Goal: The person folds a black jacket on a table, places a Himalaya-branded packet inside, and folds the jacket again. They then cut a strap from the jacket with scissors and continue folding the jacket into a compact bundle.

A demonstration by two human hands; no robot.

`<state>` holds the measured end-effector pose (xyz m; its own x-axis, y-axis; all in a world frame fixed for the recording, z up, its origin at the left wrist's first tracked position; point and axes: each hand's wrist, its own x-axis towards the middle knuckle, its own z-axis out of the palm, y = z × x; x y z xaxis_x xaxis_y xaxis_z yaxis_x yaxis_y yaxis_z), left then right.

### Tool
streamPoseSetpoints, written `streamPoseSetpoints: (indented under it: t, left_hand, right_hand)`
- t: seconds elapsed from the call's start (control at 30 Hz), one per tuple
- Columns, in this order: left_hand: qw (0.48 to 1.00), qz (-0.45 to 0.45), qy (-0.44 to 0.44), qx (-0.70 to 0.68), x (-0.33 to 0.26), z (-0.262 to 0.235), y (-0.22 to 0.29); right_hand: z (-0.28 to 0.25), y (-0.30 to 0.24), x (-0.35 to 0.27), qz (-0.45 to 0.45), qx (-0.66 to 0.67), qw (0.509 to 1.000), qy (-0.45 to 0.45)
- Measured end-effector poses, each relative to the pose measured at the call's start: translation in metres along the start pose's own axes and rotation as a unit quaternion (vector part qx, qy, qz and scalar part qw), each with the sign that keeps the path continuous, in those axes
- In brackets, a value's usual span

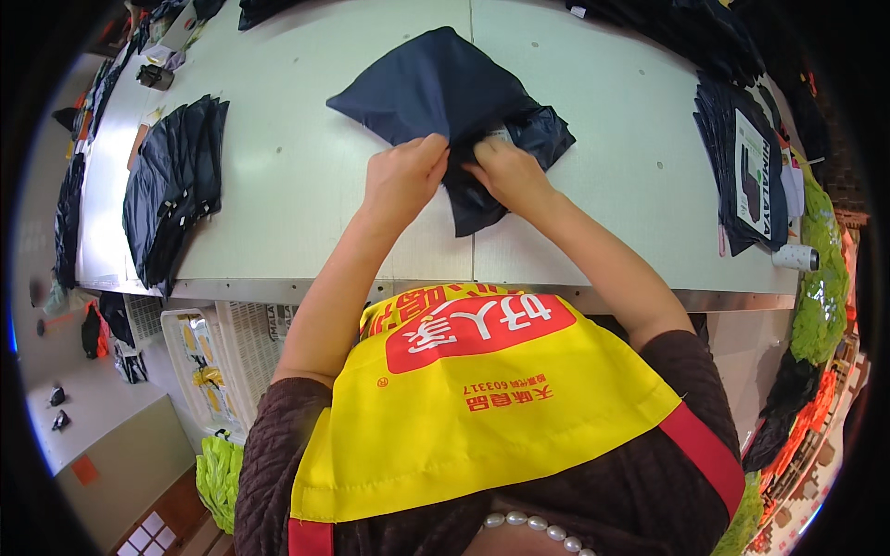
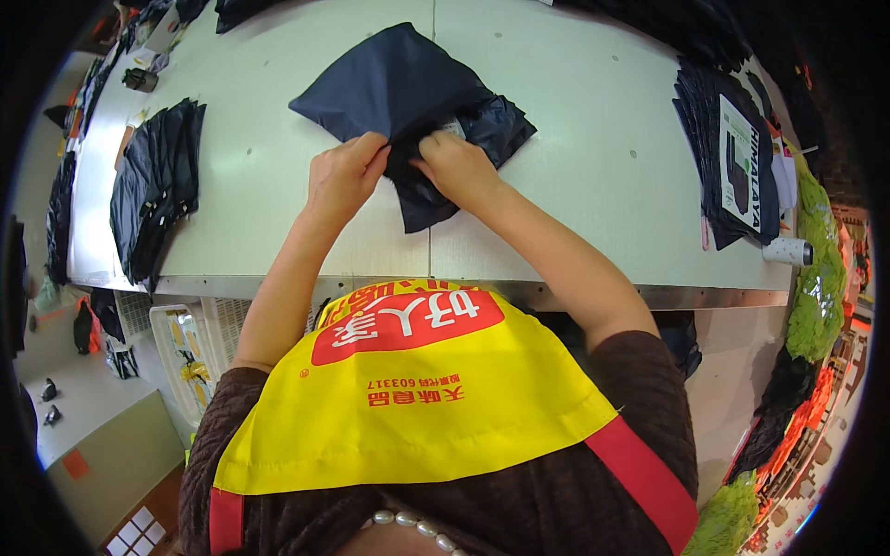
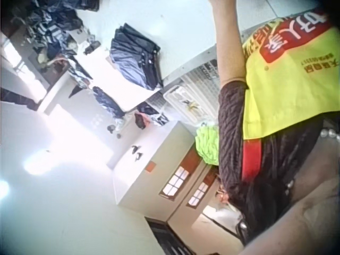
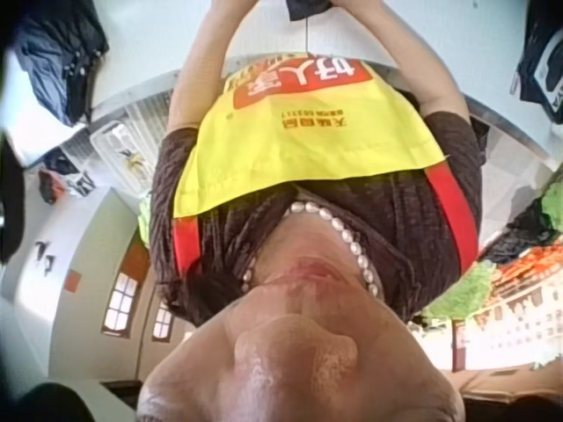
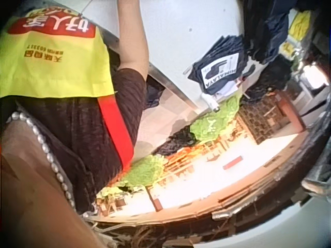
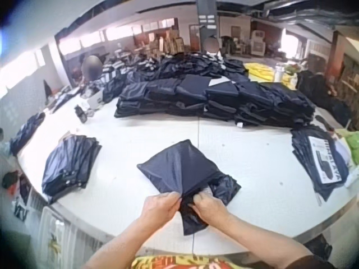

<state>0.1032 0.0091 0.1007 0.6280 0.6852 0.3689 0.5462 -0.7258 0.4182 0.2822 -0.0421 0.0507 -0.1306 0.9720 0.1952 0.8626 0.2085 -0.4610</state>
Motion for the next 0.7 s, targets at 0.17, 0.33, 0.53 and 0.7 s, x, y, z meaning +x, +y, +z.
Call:
streamPoseSetpoints:
  t: [0.17, 0.33, 0.53, 0.7]
  left_hand:
    - [1.000, -0.004, -0.022, -0.019, -0.012, 0.013, -0.009]
    - [0.980, -0.150, -0.035, -0.124, -0.045, 0.033, -0.046]
    - [0.995, -0.101, -0.009, 0.012, -0.021, 0.017, -0.020]
    - [0.996, -0.053, 0.047, 0.056, 0.020, 0.037, 0.000]
  right_hand:
    - [0.029, -0.020, 0.043, 0.044, -0.025, 0.995, -0.081]
    - [-0.008, -0.039, 0.041, -0.044, -0.009, 0.978, -0.202]
    - [-0.074, 0.023, 0.006, -0.254, -0.049, 0.966, 0.024]
    - [-0.047, 0.051, 0.002, -0.218, -0.085, 0.970, 0.066]
